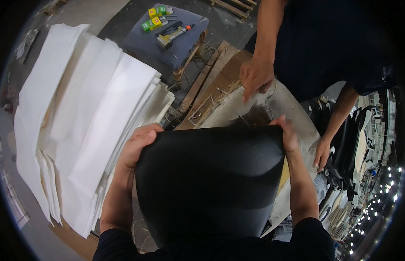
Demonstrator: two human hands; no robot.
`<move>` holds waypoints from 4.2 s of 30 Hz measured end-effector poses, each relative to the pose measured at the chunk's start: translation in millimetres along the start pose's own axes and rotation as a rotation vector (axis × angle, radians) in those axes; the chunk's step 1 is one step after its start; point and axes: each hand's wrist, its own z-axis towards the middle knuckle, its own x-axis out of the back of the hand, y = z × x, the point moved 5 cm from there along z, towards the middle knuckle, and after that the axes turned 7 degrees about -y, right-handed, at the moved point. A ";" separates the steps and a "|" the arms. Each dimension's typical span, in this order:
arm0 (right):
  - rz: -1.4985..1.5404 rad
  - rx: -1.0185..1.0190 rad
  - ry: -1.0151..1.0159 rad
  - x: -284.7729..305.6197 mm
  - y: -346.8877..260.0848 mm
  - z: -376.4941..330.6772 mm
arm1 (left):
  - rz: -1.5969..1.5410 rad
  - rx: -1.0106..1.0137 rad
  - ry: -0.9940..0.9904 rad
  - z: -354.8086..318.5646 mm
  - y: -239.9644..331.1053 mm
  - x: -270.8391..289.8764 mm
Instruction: The person staples fabric to a chair seat base using a pneumatic staple gun while a coworker assists by holding the seat and applying adhesive. The person flips the seat, smooths the fabric, and continues stapling around the perimeter.
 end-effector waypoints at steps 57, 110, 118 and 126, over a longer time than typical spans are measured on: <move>0.518 0.341 -0.015 -13.3 -41.2 -322.3 | 1.354 -0.591 0.130 -297.4 161.4 -191.8; -0.431 -0.038 0.865 -103.1 176.5 -469.1 | 0.535 0.002 0.313 -180.7 -98.2 -125.0; -0.053 0.070 0.941 -76.7 166.9 -492.1 | 0.460 -0.005 0.423 -197.8 -94.6 -95.6; 0.275 0.051 1.160 -123.9 185.2 -499.5 | 0.312 -0.330 0.506 -185.6 -47.7 -62.5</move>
